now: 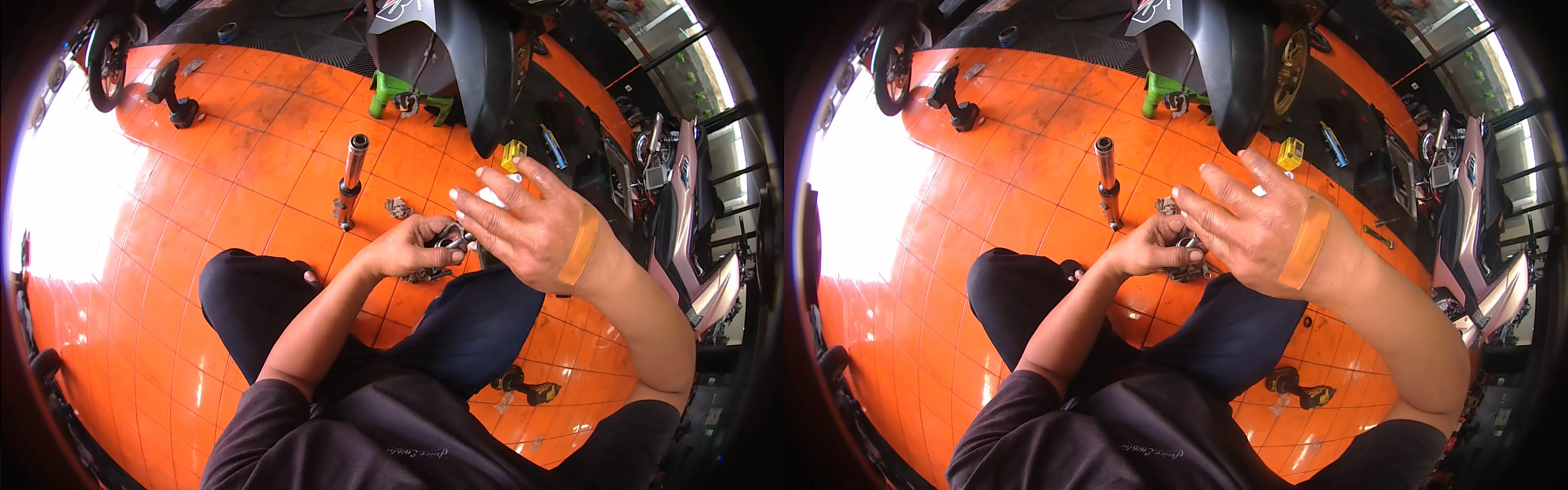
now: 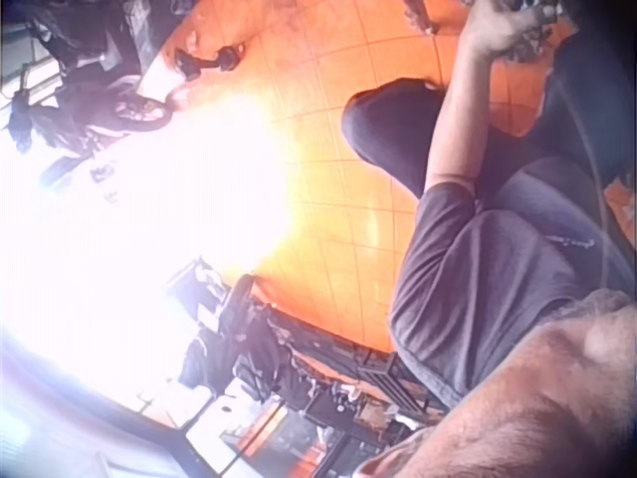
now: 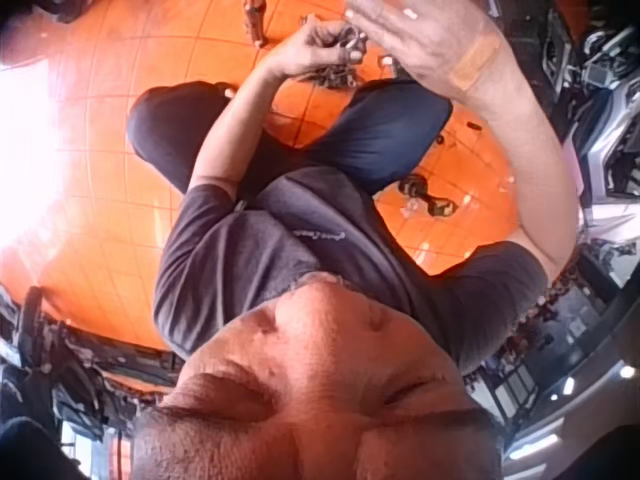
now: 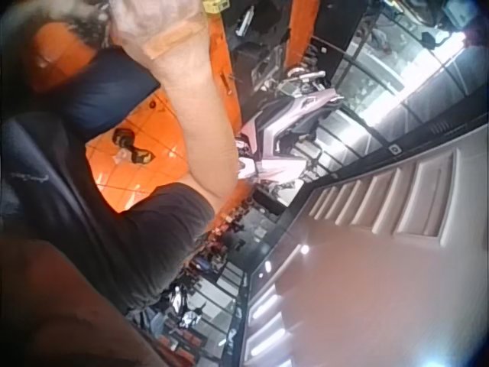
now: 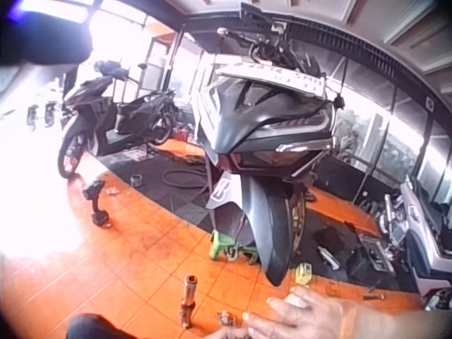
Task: The person disassembles motorcycle fork components using an impact driver and hand tools, pours fluid from a container into a measuring cup, and then pours the fluid into the fork tube before reassembling internal spring and rod components.
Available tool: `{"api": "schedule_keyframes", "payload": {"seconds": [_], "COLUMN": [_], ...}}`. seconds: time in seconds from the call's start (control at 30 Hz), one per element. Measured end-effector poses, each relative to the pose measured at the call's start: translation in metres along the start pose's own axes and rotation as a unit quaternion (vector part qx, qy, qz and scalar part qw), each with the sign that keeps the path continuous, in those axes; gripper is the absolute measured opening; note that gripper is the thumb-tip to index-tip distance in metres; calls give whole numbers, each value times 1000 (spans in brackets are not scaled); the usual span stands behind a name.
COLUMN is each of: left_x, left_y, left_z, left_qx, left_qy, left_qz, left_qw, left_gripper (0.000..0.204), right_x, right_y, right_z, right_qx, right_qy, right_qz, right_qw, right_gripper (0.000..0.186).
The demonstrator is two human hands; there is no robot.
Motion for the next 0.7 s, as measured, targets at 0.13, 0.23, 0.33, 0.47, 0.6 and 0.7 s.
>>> {"api": "schedule_keyframes", "payload": {"seconds": [0.13,0.23,0.33,0.47,0.6,0.7], "left_x": [-9,-8,-2,2,1,4], "left_y": [8,8,7,4,6,9], "left_z": [-2,3,0,8,10,14], "left_qx": [4,9,4,36,41,23], "left_qy": [3,-1,66,58,114,159], "left_qz": [7,-16,-36,-25,-37,-81], "left_qw": [1000,1000,997,997,992,984], "left_gripper": [22,24,29,34,31,29], "right_x": [-24,-87,-66,-27,7,-10], "right_y": [1,-30,-17,-18,-5,0], "right_z": [-10,-45,-55,-43,-6,-17], "right_qx": [-23,-405,-361,-224,-6,-42], "right_qy": [71,462,420,267,6,77], "right_qz": [160,383,216,36,-7,56], "right_qw": [984,690,804,937,1000,995], "right_gripper": [26,29,27,25,23,25]}}
Point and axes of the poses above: each hand's wrist, its own y-axis towards the middle knuckle, its own x-axis out of the back of the hand, z = x × y, the point moved 10 cm from there along y, towards the middle knuckle, and after that the axes turned 11 degrees about z, right-handed, at the moved point
